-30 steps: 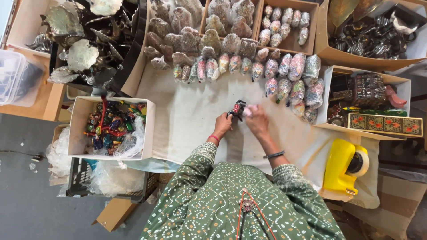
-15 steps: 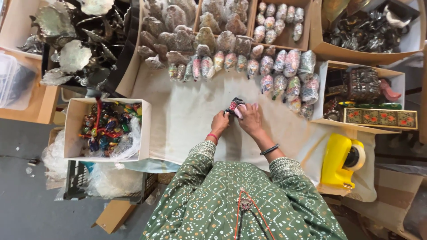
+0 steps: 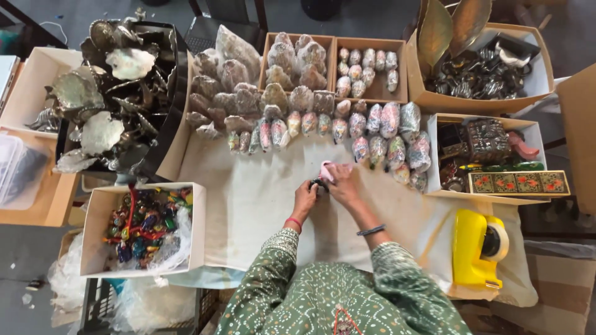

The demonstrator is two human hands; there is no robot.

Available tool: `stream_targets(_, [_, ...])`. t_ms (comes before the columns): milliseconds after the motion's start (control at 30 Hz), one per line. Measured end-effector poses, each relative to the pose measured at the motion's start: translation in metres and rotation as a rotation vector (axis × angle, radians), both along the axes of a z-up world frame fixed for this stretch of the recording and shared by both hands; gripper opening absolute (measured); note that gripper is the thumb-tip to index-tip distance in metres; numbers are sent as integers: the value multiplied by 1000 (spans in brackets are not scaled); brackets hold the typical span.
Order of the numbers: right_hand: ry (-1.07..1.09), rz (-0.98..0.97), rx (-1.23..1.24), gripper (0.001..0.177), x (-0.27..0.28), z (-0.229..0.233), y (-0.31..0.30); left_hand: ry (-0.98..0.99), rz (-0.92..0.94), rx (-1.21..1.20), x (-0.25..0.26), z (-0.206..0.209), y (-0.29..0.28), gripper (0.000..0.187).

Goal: The person picks up small, colorful figurines from a box and wipes them with a pink cloth. They then wrap each figurine individually in bubble wrap and place the wrapped items into a cardboard box.

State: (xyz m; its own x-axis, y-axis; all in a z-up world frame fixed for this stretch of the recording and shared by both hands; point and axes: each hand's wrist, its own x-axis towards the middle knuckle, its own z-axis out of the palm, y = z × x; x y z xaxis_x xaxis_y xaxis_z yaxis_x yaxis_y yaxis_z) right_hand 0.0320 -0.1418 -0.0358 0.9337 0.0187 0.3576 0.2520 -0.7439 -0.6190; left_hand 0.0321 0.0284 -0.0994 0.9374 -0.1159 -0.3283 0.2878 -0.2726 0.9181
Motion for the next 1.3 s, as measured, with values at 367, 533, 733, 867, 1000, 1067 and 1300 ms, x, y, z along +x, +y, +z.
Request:
stream_targets(367, [567,-111,390,55,2,-71,-51,-650,-176,241,20,18,23,15])
stream_targets(533, [372,-199,43,55,-38,-25,-15,-345,-383,196,59,0,18,38])
stream_targets(733, [195,-300,31,35,-53,15,28,-184,-46,-78,46,2,-9,77])
stream_targets(867, [213,-231,6,39,-58,14,34,-91,46,-148,19,-29,-12,86])
stream_targets(1000, [264,-166,178,46,-55,12,26,-209,86,-184,9,-28,-7,72])
stream_targets(1067, [266,-202,272,46,-46,16,26,-50,77,-317,5,-9,-5,65])
stream_targets(1300, [194,-160,-94,39,-12,2,37,-150,-26,-217,5,0,-3,54])
